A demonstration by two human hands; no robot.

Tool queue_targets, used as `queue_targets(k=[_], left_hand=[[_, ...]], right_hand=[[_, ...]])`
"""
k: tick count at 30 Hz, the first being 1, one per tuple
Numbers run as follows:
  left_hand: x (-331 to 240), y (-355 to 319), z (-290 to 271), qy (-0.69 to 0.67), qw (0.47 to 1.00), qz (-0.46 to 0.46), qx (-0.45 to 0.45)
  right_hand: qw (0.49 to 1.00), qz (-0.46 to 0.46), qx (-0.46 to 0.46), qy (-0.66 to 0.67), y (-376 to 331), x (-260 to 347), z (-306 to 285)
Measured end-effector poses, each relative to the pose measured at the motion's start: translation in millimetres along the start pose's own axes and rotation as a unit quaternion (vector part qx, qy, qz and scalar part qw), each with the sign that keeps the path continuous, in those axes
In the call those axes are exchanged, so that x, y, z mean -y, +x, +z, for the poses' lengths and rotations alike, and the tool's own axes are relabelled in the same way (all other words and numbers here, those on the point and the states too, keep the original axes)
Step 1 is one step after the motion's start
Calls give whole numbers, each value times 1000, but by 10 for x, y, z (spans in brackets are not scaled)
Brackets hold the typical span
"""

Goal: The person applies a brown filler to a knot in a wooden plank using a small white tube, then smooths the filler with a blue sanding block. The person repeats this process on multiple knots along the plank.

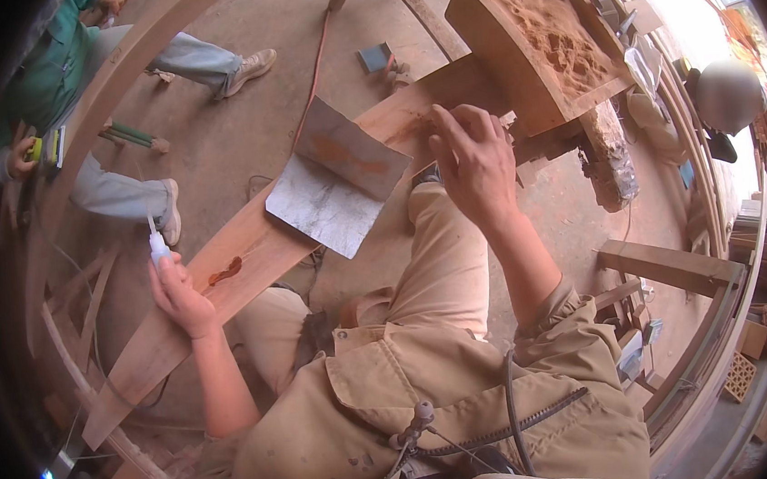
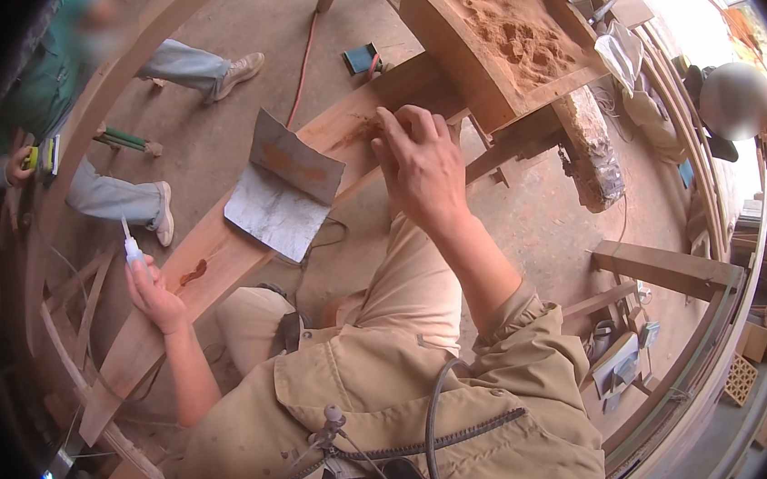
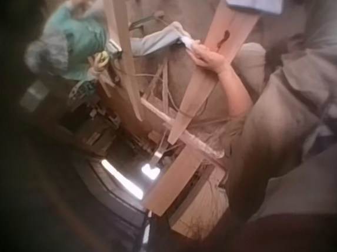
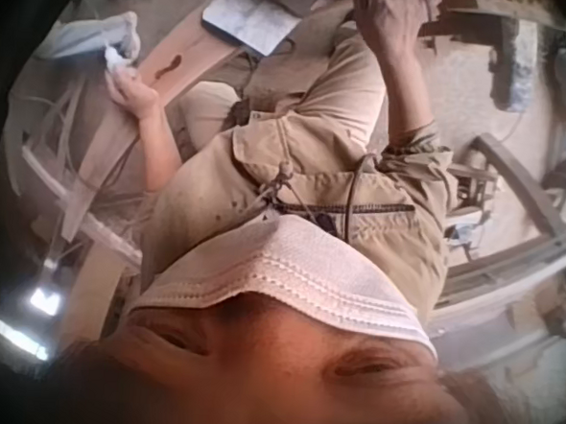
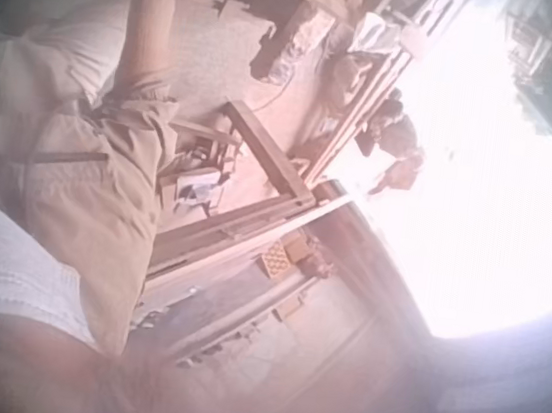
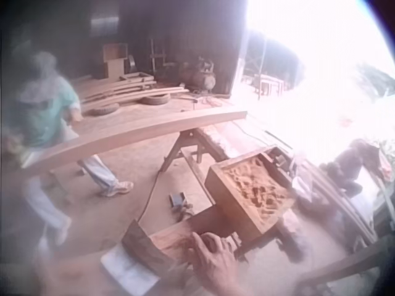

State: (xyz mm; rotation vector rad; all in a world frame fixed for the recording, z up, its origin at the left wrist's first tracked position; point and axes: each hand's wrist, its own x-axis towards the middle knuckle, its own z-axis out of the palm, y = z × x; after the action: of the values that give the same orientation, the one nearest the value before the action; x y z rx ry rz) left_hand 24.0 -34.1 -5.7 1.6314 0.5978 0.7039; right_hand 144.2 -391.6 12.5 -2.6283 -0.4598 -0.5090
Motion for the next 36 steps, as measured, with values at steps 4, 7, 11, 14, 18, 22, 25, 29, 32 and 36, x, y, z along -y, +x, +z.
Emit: queue_targets(k=[4,7,11,14,18,22,25,29,32,36], left_hand=[[44,23,17,-4,1000,-1,4],[44,22,-18,1,1000,-1,3],[49,25,-28,3,1000,4,1],[23,16,-4,8,1000,1,-3],[37,31,9,3,1000,2,3],[39,47,-29,6,1000,8,5],[30,34,-15,5,1000,1,9],[21,22,9,7,1000,-1,12],[20,5,-4,19,1000,6,12],[20,-21,-58,17,1000,16,9]], right_hand=[[998,-8,30,-50,-261,153,158],[999,-7,16,-34,-283,146,197],[998,48,5,-50,-249,31,171],[1000,22,4,1,-266,153,221],[1000,-14,27,-2,-323,219,241],[1000,27,-7,3,-241,80,212],[1000,21,-4,-10,-241,80,196],[1000,-9,-3,-1,-240,125,172],[998,12,-32,55,-178,150,116],[996,-6,-20,90,10,406,84]])
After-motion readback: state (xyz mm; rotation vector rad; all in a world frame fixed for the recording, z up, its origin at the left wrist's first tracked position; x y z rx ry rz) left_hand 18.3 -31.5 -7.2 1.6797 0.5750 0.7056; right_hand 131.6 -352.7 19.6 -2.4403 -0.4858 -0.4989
